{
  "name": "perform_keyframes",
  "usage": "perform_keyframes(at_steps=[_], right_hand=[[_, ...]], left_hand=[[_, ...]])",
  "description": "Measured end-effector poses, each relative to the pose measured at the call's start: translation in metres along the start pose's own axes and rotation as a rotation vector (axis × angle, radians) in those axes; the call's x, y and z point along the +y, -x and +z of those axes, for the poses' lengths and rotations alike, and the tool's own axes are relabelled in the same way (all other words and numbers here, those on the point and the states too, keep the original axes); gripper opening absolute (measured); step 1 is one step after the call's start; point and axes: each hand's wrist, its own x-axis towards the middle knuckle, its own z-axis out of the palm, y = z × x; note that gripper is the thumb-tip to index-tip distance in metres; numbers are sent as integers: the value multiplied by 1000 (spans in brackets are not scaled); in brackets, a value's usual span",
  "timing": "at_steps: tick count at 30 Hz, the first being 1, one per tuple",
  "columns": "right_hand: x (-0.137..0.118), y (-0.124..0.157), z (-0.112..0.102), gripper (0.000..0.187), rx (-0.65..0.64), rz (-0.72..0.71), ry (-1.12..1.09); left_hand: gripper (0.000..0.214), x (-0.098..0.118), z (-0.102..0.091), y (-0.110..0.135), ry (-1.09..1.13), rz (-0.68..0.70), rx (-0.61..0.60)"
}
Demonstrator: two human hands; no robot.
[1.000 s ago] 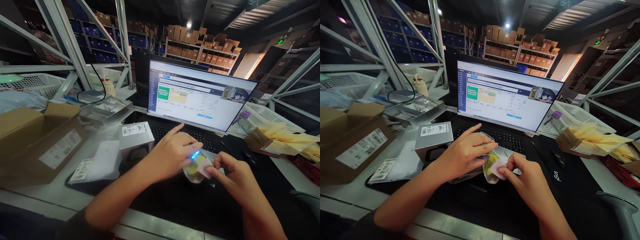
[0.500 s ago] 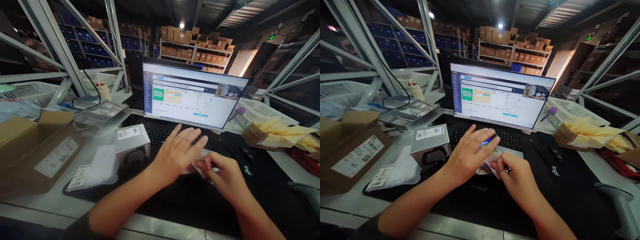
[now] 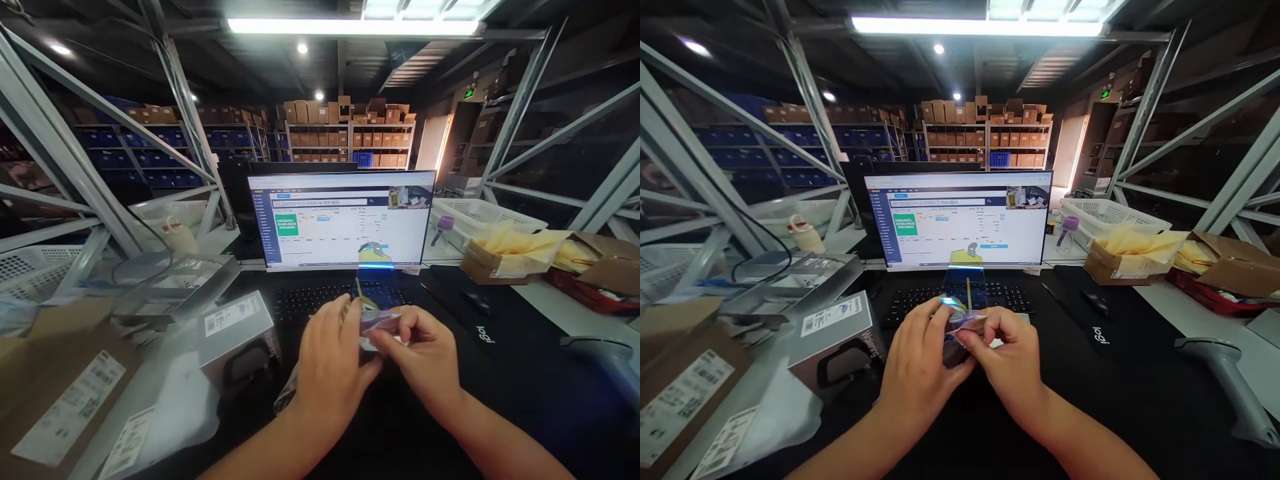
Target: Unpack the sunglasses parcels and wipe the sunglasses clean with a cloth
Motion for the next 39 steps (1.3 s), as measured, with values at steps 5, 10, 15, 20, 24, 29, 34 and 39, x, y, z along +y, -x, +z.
perform_keyframes(at_steps=[5, 10, 15, 20, 24, 29, 34, 39], right_hand=[[6, 3, 5, 40, -24, -160, 204], [0, -13, -10, 48, -116, 48, 78], [-2, -35, -33, 58, -121, 357, -341], [2, -52, -42, 63, 14, 507, -652], [8, -48, -22, 54, 100, 574, -795], [20, -14, 17, 58, 61, 517, -818], [24, -7, 20, 60, -1, 493, -819], [11, -32, -9, 63, -91, 598, -875]], left_hand=[[28, -3, 9, 3, -36, 70, 86], [34, -19, 5, -8, 204, 96, -138], [38, -30, -1, -15, 296, 184, -236], [35, -33, 4, -17, 331, 210, -214], [32, -33, 13, -12, 332, 135, -182], [14, -28, 21, -5, 165, 40, -18], [10, -29, 24, -4, 11, 184, 186], [18, -38, 25, -4, 52, 383, 282]])
